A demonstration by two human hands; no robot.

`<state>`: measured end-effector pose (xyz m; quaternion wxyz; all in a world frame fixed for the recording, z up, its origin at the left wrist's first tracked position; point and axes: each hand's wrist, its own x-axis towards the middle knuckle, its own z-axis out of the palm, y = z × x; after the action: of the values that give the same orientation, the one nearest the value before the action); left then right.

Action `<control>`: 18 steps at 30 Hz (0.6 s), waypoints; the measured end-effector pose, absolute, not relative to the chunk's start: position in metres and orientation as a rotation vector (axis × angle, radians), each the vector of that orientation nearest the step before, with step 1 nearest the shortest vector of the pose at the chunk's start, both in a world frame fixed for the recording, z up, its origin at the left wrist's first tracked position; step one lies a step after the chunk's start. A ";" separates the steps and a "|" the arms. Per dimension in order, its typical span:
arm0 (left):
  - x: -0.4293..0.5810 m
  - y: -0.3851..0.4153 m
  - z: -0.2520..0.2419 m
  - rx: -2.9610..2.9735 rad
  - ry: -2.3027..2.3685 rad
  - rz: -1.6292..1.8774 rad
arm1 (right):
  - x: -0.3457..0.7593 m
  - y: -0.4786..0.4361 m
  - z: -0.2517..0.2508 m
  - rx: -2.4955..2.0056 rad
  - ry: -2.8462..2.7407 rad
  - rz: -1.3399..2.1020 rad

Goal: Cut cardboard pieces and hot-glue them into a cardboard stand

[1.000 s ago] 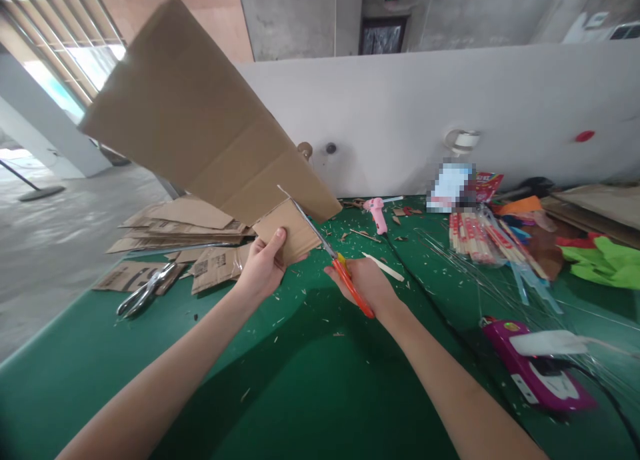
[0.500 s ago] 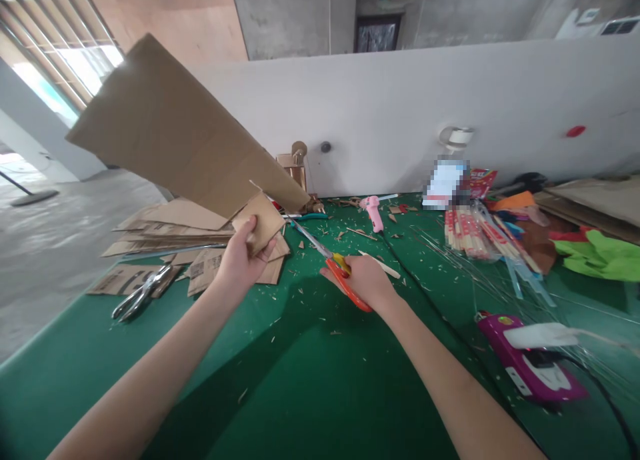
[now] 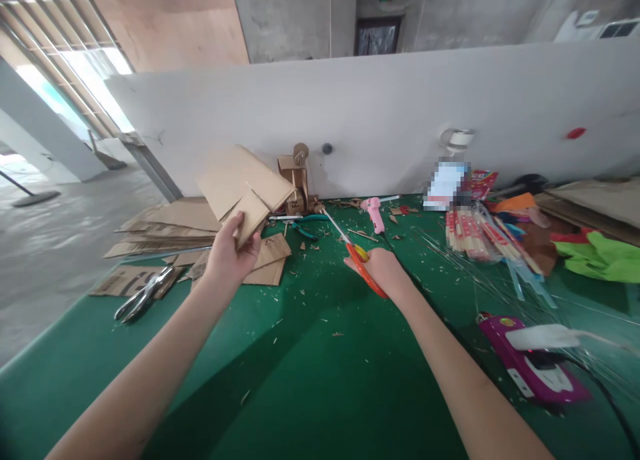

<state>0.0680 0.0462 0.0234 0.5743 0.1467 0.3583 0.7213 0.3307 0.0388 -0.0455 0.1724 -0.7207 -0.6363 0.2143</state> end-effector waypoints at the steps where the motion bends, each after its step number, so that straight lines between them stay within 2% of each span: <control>1: 0.068 0.046 0.024 0.335 0.845 1.688 | 0.333 0.042 -0.046 -2.073 -1.814 0.641; 11: 0.068 0.047 0.015 0.552 0.863 1.747 | 0.330 0.055 -0.043 -2.035 -1.837 0.817; 18: 0.061 0.051 0.013 0.782 0.908 1.627 | 0.309 0.074 -0.031 -2.059 -1.953 0.698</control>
<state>0.0611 0.0505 0.0126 0.5314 0.3280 0.3804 0.6821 0.3091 0.0745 -0.0310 0.1094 -0.7003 -0.6643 0.2373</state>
